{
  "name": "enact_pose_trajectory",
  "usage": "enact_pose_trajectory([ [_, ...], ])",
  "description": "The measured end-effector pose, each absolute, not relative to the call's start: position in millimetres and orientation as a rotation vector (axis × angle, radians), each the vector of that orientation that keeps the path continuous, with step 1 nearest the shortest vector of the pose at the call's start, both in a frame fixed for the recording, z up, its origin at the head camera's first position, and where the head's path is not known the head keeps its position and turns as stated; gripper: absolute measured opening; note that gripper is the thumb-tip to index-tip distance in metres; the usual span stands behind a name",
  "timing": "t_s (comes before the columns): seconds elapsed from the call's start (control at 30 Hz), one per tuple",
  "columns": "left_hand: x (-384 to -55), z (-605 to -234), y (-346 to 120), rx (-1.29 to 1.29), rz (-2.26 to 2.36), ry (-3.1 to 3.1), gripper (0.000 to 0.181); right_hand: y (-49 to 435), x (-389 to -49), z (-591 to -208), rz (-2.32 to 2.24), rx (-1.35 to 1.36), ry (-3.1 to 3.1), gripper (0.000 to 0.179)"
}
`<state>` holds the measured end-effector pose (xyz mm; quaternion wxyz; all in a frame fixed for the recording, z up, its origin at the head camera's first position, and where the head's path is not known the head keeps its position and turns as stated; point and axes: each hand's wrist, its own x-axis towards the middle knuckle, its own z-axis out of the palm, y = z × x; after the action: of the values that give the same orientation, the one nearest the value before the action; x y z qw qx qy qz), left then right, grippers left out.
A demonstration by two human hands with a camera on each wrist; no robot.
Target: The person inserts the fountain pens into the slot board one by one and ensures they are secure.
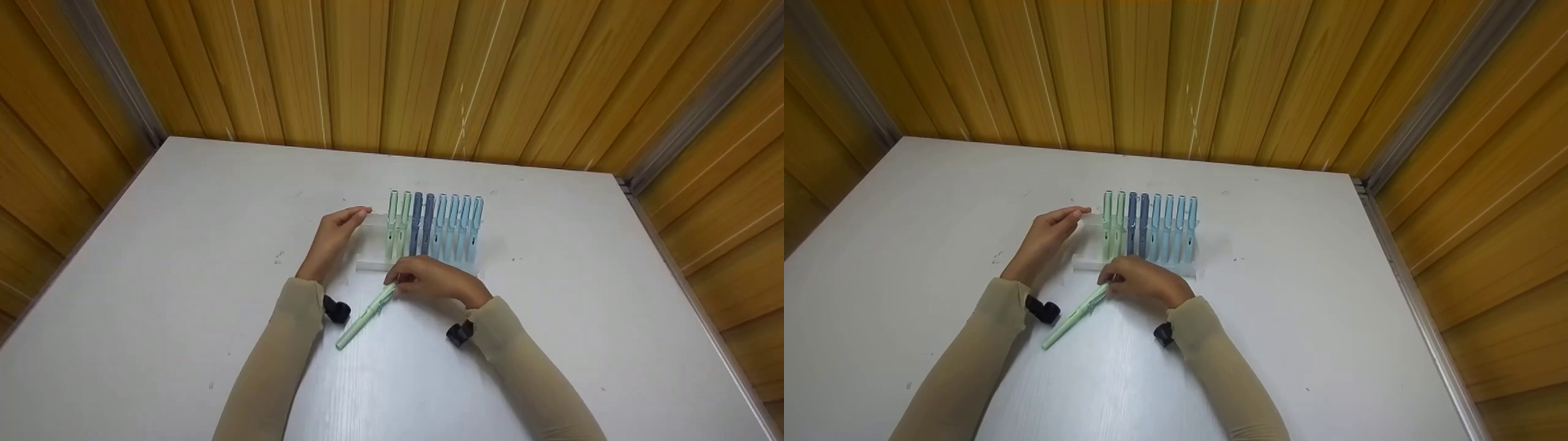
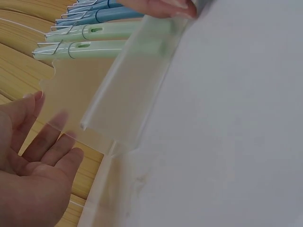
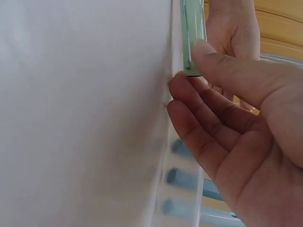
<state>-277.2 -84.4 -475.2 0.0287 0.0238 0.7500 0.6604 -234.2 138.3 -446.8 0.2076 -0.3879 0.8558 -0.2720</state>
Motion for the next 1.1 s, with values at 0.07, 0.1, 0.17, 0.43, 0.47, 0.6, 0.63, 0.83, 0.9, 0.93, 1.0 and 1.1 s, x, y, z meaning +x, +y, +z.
enact_pose_trajectory([
  [0.07, -277.6, -474.5, -86.3, 0.079, 2.038, 2.314, 0.037, 137.9, -235.7, -447.1, -0.782, -1.075, 2.372, 0.020],
  [0.1, -277.8, -474.2, -87.1, 0.077, 2.028, 2.325, 0.037, 137.9, -236.4, -447.5, -0.795, -1.082, 2.369, 0.020],
  [0.17, -278.4, -473.7, -88.7, 0.079, 2.011, 2.342, 0.037, 138.1, -238.5, -449.3, -0.832, -1.094, 2.360, 0.021],
  [0.43, -279.7, -474.1, -92.6, 0.041, 1.964, 2.338, 0.042, 141.2, -244.3, -456.1, -1.077, -1.032, 2.273, 0.025],
  [0.47, -279.5, -474.1, -92.7, 0.043, 1.958, 2.343, 0.042, 141.6, -244.6, -456.7, -1.106, -1.019, 2.262, 0.025],
  [0.6, -278.9, -474.7, -92.8, 0.059, 1.957, 2.351, 0.042, 142.6, -245.7, -457.8, -1.202, -0.959, 2.227, 0.028],
  [0.63, -278.6, -474.6, -92.6, 0.064, 1.961, 2.351, 0.041, 142.8, -246.0, -458.0, -1.226, -0.946, 2.216, 0.029],
  [0.83, -278.2, -474.6, -88.9, 0.054, 1.977, 2.339, 0.040, 146.2, -246.2, -454.5, -1.360, -0.809, 2.185, 0.034],
  [0.9, -277.5, -474.9, -87.7, 0.058, 2.001, 2.316, 0.040, 147.9, -246.2, -451.8, -1.404, -0.767, 2.173, 0.036],
  [0.93, -277.2, -475.1, -87.0, 0.065, 2.015, 2.310, 0.039, 148.5, -246.5, -450.4, -1.423, -0.755, 2.169, 0.036],
  [1.0, -277.0, -476.0, -85.9, 0.076, 2.037, 2.304, 0.038, 149.4, -247.0, -447.6, -1.451, -0.745, 2.173, 0.037],
  [1.1, -276.5, -478.0, -84.5, 0.082, 2.060, 2.300, 0.037, 150.3, -247.5, -444.1, -1.469, -0.729, 2.194, 0.037],
])
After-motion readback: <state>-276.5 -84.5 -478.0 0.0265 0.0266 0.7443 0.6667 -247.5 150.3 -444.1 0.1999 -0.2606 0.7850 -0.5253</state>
